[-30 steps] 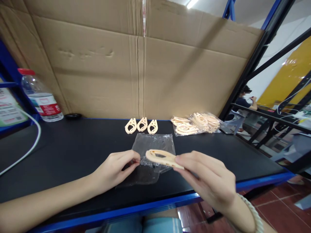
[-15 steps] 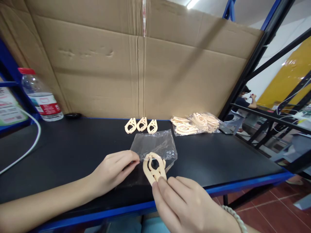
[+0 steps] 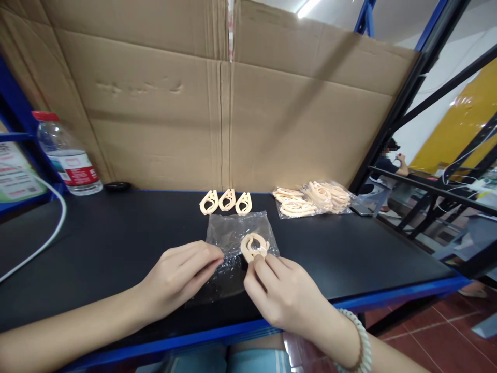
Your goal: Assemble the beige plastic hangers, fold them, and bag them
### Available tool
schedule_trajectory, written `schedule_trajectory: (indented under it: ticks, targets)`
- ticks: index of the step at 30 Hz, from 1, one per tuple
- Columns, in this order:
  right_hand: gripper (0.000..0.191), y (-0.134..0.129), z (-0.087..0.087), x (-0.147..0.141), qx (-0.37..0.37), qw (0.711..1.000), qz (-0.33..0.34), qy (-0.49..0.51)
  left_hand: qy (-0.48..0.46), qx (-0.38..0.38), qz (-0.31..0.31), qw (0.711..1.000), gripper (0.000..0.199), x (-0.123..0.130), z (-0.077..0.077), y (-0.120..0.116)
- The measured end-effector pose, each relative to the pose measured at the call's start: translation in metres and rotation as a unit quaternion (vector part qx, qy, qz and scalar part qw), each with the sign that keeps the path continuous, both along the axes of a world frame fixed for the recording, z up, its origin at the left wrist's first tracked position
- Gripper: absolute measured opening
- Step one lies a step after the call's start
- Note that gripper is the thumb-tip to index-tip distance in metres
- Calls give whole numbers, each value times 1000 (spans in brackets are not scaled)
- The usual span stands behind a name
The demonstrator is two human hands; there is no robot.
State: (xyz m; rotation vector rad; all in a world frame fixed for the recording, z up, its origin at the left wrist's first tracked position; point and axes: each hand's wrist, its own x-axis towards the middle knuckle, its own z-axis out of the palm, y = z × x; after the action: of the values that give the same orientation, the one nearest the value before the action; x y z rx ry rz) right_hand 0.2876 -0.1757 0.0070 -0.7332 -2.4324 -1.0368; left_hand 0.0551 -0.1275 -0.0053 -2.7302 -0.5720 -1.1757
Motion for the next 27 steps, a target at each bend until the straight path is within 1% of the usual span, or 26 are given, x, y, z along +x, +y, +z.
schedule_trajectory:
  ticks: [5,10,12,14,16,18,19,21,24,27]
  targets:
    - [27,5,-5,-2,-4,999,-50,-2,-2,-12,1,1000,9,0,-3,3]
    - [17,10,-4,-5,-1,994,-107,1,23,-11,1,1000,10,1,-4,3]
    - [13,13,-1,-7,-23,992,-123,8,30,-6,2,1000,10,1,-4,2]
    - [9,17,0,-9,-63,988,-143,21,32,-2,4,999,11,1,-4,2]
    - [28,22,1,-10,-122,978,-163,43,34,0,5,999,11,1,-4,2]
    - [47,28,-1,-9,-186,966,-164,68,39,2,6,999,12,1,-4,2]
    - [53,31,-2,-8,-212,962,-155,80,41,3,6,999,12,1,-4,3]
    - [58,37,-5,-6,-245,956,-130,99,41,6,8,999,14,1,-4,3]
    - [52,43,-8,-2,-268,949,-123,110,40,8,12,999,17,2,-4,3]
    - [33,47,-8,-2,-260,948,-157,90,43,4,12,999,18,1,-4,3]
